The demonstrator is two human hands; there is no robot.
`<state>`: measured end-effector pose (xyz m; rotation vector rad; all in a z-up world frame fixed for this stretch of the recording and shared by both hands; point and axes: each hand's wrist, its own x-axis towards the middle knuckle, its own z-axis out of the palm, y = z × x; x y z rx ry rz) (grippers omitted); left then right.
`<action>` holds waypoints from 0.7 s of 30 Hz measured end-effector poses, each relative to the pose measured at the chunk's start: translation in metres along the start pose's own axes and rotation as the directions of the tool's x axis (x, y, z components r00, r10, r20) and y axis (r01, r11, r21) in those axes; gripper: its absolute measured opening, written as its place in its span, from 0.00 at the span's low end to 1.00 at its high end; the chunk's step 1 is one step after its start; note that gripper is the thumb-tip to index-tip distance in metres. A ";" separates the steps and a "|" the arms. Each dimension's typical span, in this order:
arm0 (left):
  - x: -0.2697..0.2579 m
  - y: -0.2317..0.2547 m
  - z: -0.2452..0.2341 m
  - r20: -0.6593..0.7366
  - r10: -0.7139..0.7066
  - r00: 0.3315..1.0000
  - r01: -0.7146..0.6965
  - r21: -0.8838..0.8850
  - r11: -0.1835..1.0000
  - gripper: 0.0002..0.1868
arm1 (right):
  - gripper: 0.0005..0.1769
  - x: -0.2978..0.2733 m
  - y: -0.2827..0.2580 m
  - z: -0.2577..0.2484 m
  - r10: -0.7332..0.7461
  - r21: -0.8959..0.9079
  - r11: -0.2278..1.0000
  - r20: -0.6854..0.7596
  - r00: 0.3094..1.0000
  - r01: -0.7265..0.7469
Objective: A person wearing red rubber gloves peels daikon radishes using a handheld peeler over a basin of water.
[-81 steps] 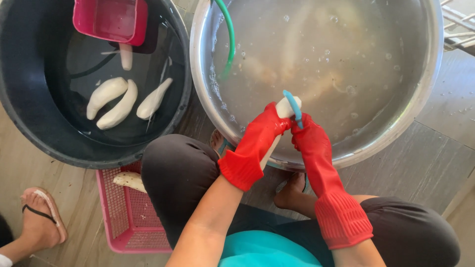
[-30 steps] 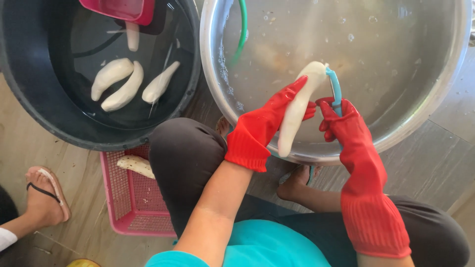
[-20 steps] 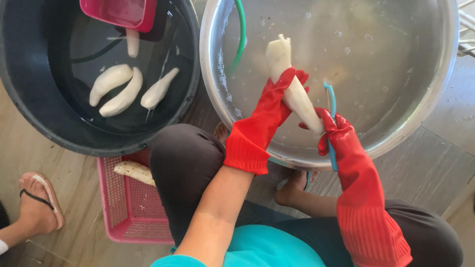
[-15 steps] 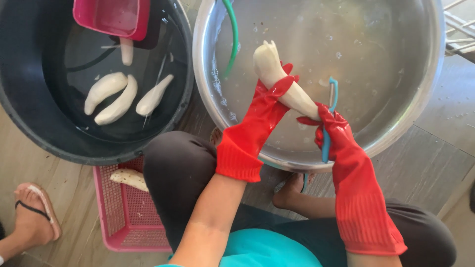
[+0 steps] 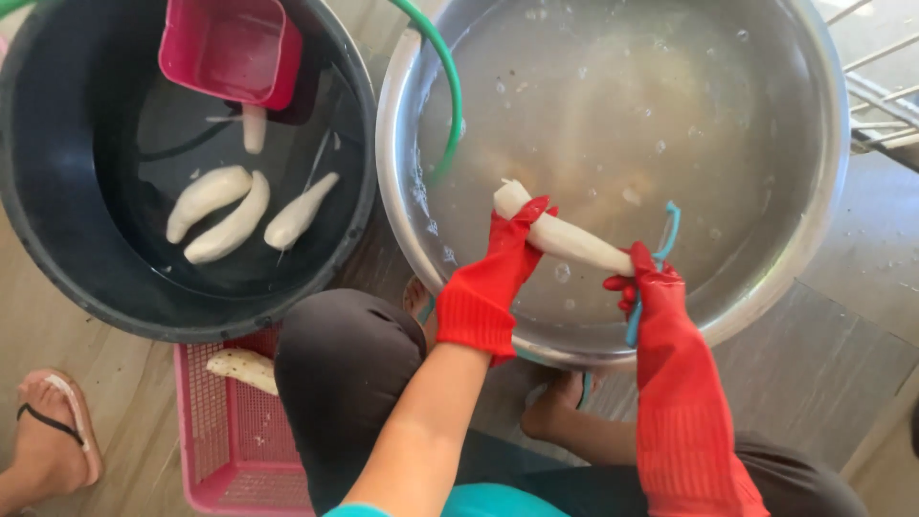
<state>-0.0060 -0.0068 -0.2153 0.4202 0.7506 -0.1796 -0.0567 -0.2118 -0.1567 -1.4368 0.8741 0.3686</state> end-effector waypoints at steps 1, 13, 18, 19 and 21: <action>0.017 -0.017 -0.022 -0.012 -0.002 1.000 0.002 -0.006 1.000 0.64 | 0.21 0.008 0.020 -0.003 0.010 -0.009 1.000 0.001 1.000 -0.010; -0.116 0.083 0.084 -0.584 -0.135 0.801 0.522 0.569 0.635 0.54 | 0.20 0.031 0.087 0.023 0.373 0.047 0.927 -0.024 0.927 -0.372; 0.072 -0.035 -0.123 -0.511 0.168 0.843 0.321 0.728 0.606 0.63 | 0.11 0.054 0.073 0.027 0.163 -0.106 0.976 -0.208 0.964 -0.188; 0.066 -0.029 -0.104 -0.505 0.171 0.846 0.315 0.732 0.604 0.63 | 0.11 0.052 0.055 0.026 0.159 -0.101 0.978 -0.207 0.965 -0.182; 0.053 -0.019 -0.065 -0.409 0.101 0.907 0.206 0.641 0.739 0.22 | 0.08 0.047 0.019 0.022 -0.057 -0.217 0.976 -0.237 0.970 0.004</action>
